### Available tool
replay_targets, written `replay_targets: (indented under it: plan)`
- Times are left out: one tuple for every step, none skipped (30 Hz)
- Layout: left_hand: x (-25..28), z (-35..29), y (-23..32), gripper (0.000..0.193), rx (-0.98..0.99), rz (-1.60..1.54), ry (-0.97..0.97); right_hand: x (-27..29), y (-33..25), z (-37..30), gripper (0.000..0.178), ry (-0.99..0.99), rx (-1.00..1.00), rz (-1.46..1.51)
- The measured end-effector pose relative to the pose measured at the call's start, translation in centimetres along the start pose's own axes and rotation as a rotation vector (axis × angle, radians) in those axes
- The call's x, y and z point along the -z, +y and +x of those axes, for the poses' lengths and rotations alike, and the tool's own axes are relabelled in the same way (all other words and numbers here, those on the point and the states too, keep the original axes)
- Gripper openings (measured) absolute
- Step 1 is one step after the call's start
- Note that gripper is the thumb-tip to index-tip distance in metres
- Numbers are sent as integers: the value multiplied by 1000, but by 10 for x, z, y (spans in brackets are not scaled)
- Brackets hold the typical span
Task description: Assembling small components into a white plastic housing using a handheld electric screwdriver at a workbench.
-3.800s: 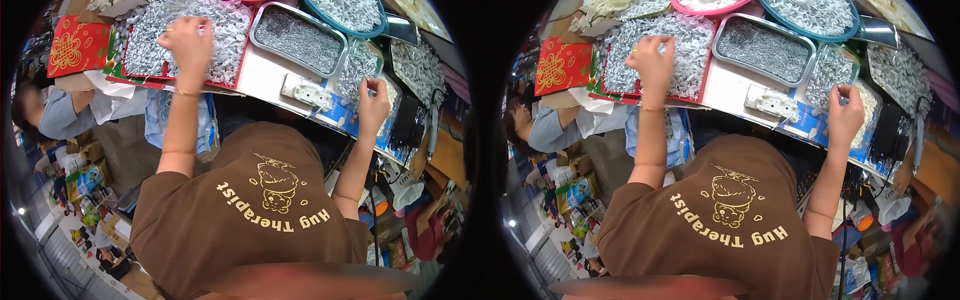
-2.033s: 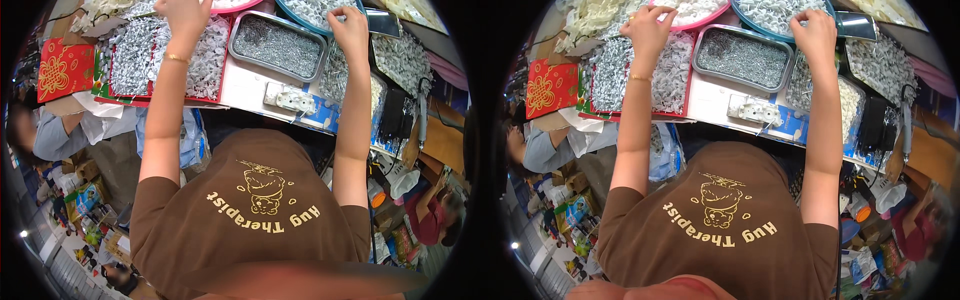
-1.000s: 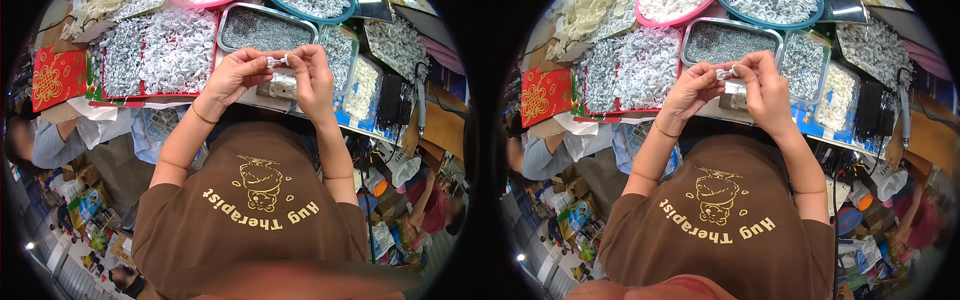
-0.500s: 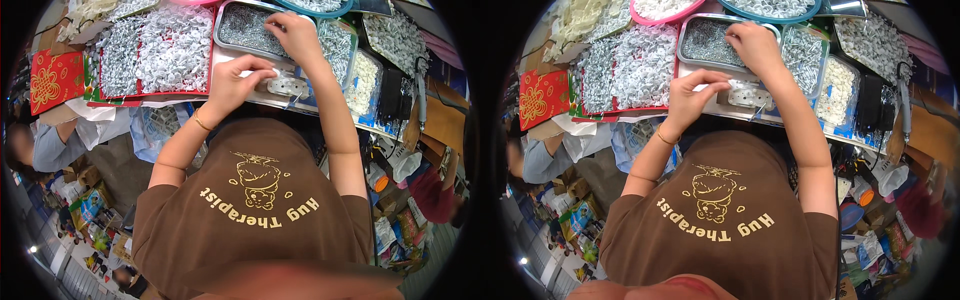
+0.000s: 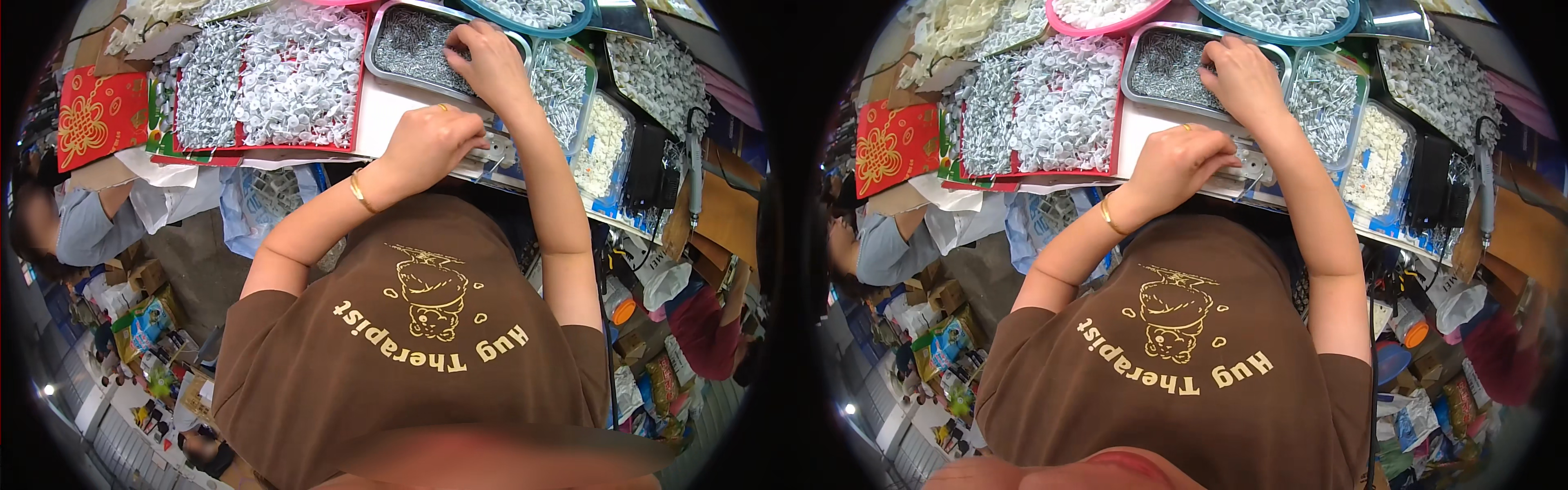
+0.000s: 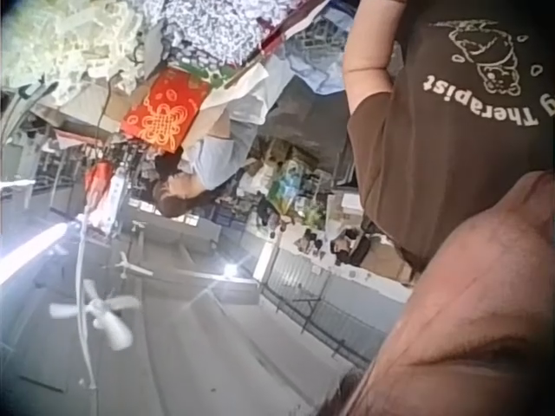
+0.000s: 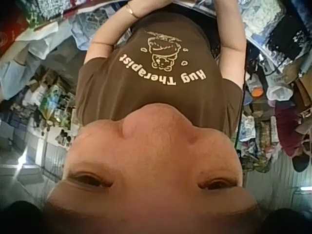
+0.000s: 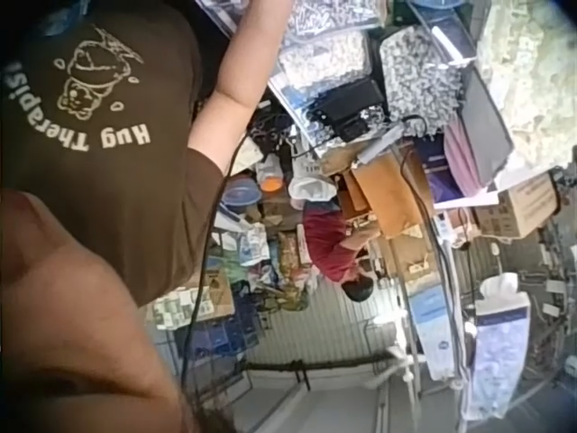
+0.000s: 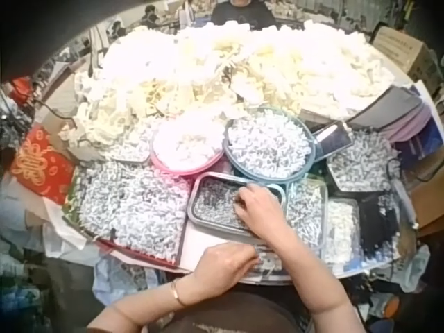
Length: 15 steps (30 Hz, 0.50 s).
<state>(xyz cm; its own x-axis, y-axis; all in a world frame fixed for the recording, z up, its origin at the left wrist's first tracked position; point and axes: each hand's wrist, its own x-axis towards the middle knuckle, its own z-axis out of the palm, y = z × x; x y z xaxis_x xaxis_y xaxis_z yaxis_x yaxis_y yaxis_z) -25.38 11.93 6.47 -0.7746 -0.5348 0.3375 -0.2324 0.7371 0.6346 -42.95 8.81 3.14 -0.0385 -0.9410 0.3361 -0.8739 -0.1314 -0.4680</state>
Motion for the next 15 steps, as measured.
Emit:
replay_targets:
  plan:
    - [-2, 1, 0, 11, 57, -15, 12, -1, 2, 1, 15, 3, 2, 0]
    - [-3, 2, 0, 11, 113, -32, 24, -2, 4, 0, 14, 0, 8, -8]
    - [-1, 4, -3, 11, 110, -31, 23, -3, 6, 1, 14, -4, 13, -16]
    - [0, 1, -4, 11, 169, -115, 31, -2, 4, -1, 14, -18, -11, 1]
    - [0, -2, -5, 11, 227, -199, 39, 0, 2, 0, 13, -31, -37, 18]
    - [1, -3, -5, 10, 194, -192, 69, 0, 1, 1, 13, 7, -5, 34]
    - [1, -3, -6, 10, 195, -197, 66, 2, -1, 2, 13, 4, -9, 33]
    - [2, -3, -6, 11, 173, -158, 64, 5, -4, 3, 11, 13, -8, 74]
    - [2, -2, -6, 11, 149, -118, 63, 7, -6, 3, 10, 23, -6, 115]
    - [1, -2, -8, 11, 150, -111, 66, 7, -7, 4, 10, 25, 0, 119]
    - [-1, -1, -8, 12, 94, -66, 37, 9, -7, 3, 12, 6, -29, 148]
    - [-2, 1, -8, 14, 39, -19, 8, 11, -8, 2, 14, -12, -56, 177]
    - [0, 2, -9, 15, 47, -26, -36, 16, -11, 1, 11, 2, -76, 220]
    - [2, 0, -10, 15, 51, -7, -26, 21, -14, -2, 11, 45, -59, 263]
    - [3, -2, -13, 15, 28, -60, -2, 25, -16, -5, 12, 88, -41, 306]
